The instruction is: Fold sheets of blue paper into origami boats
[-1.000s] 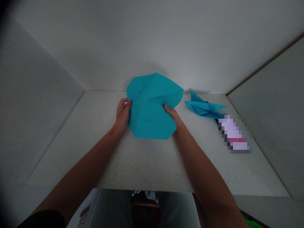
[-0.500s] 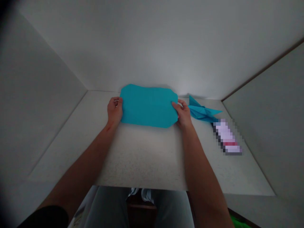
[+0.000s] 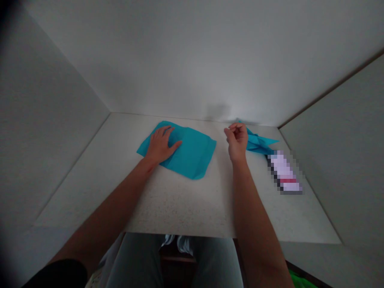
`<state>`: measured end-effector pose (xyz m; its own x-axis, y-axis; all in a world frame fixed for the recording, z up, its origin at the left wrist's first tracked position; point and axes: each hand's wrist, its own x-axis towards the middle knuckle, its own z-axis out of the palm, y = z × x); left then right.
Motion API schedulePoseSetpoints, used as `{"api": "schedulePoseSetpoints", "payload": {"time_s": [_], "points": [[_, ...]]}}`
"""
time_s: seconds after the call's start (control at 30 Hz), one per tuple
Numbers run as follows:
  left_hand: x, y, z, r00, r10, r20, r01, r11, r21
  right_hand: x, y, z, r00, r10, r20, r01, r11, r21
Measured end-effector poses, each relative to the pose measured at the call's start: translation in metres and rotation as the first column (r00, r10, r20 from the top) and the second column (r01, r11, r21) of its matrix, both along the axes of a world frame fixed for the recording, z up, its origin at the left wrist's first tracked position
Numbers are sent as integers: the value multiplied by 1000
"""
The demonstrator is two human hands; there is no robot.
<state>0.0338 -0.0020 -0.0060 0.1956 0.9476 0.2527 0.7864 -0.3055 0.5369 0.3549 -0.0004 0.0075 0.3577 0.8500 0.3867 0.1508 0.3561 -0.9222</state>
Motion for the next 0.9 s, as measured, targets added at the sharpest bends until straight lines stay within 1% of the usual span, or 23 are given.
{"api": "schedulePoseSetpoints", "payload": {"time_s": [0.03, 0.1, 0.17, 0.23, 0.27, 0.33, 0.43, 0.5, 0.57, 0.63, 0.7, 0.73, 0.77, 0.83, 0.87, 0.9], "points": [[2, -1, -3, 998, -53, -37, 51, 997, -51, -6, -2, 1, 998, 12, 66, -13, 1000, 16], [2, -3, -8, 986, -135, -93, 124, 985, -122, -20, -7, 2, 969, 105, 226, -106, 994, -8], [-1, -4, -10, 974, -195, -120, 177, 974, -144, -37, -13, -2, 881, 263, 394, -241, 965, -107], [-3, -4, -11, 969, -216, -119, 198, 969, -149, -52, -16, -10, 771, 405, 492, -343, 914, -215], [-3, -3, -11, 971, -208, -113, 191, 970, -149, -58, -17, -14, 718, 458, 524, -378, 889, -258], [1, -1, -13, 982, -158, -99, 143, 979, -145, -66, -18, -24, 617, 518, 593, -410, 854, -320], [9, 10, -16, 995, -26, -98, 14, 992, -126, -69, -19, -32, 470, 535, 702, -382, 840, -385], [11, 22, -16, 992, 42, -119, -56, 992, -115, -69, -21, -31, 407, 542, 735, -354, 836, -420], [7, 35, -13, 986, 41, -164, -62, 990, -128, -68, -22, -28, 372, 558, 741, -338, 825, -452], [2, 44, -7, 977, 19, -212, -52, 987, -150, -68, -22, -24, 373, 571, 732, -329, 819, -471], [3, 47, 0, 967, 24, -255, -63, 987, -146, -69, -22, -20, 424, 580, 695, -369, 812, -453], [7, 46, 4, 963, 32, -269, -71, 988, -137, -69, -22, -18, 480, 588, 652, -404, 807, -431], [14, 42, 7, 961, 38, -276, -77, 988, -135, -69, -22, -16, 559, 587, 586, -432, 809, -398], [35, 27, 11, 962, 48, -268, -94, 982, -165, -68, -21, -12, 726, 567, 388, -464, 821, -332], [46, 16, 10, 964, 56, -258, -110, 974, -200, -67, -21, -9, 786, 555, 274, -473, 824, -312], [57, 5, 9, 964, 80, -254, -140, 964, -227, -65, -20, -7, 822, 545, 164, -484, 821, -302]]}}
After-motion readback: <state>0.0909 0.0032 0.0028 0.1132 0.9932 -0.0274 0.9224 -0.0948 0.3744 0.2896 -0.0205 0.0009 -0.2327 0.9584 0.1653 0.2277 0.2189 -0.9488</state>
